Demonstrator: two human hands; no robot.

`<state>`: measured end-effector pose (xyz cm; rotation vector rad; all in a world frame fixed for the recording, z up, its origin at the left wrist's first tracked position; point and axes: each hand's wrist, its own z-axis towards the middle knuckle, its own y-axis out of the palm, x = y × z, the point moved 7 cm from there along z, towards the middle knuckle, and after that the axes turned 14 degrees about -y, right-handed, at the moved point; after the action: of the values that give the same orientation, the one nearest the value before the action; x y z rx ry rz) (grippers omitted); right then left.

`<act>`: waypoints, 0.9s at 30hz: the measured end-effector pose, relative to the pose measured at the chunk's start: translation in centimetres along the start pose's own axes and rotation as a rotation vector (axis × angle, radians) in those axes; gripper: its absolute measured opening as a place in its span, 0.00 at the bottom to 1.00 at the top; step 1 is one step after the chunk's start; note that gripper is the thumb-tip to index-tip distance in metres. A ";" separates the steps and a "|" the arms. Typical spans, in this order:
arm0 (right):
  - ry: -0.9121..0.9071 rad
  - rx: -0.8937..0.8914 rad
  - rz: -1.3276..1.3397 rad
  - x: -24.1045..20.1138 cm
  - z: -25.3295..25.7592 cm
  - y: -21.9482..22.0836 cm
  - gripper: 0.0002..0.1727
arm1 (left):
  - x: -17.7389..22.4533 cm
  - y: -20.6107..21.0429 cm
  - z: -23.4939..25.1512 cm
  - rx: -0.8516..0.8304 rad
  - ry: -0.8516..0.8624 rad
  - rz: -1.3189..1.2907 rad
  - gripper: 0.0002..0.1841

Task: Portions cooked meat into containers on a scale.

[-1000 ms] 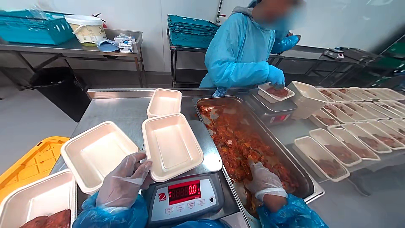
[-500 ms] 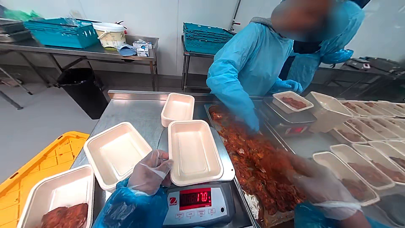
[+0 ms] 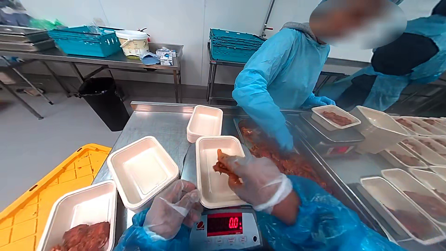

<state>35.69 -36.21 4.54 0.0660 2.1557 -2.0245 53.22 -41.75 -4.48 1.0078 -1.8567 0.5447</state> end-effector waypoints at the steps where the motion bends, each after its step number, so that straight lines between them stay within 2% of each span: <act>1: 0.018 -0.110 -0.009 -0.2 0.7 0.7 0.30 | -0.2 0.1 -0.1 -0.020 0.000 -0.009 0.06; 6: -0.011 -0.291 0.004 -0.8 1.2 2.1 0.29 | -0.1 0.6 -0.2 -0.123 0.036 -0.091 0.12; 11: -0.078 -0.329 0.170 -0.1 0.2 2.6 0.24 | -0.2 1.8 0.1 -0.204 0.063 -0.131 0.18; 14: -0.050 -0.179 0.242 0.6 -0.7 1.3 0.20 | -0.1 1.8 0.2 -0.197 0.066 -0.131 0.17; 18: -0.148 0.351 0.195 4.5 -3.7 -2.6 0.21 | -0.3 0.4 -0.1 -0.120 0.113 -0.108 0.20; 20: -0.114 0.451 0.183 7.1 -6.1 -4.0 0.18 | -0.5 -0.5 -0.2 -0.099 0.158 -0.097 0.20; 22: 0.060 0.383 0.181 10.5 -8.6 -4.1 0.18 | -0.9 -1.1 -0.5 -0.086 0.189 -0.080 0.21; 25: 0.427 0.095 0.132 17.1 -11.7 -1.2 0.16 | -1.2 -1.7 -0.4 -0.107 0.236 -0.067 0.20; 27: 0.588 -0.115 0.108 20.2 -12.7 1.6 0.18 | -1.0 -1.7 -0.4 -0.112 0.252 -0.048 0.19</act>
<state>14.77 -25.33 0.31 0.8372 2.5135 -1.9870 55.09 -41.99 -5.27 0.8658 -1.6171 0.5088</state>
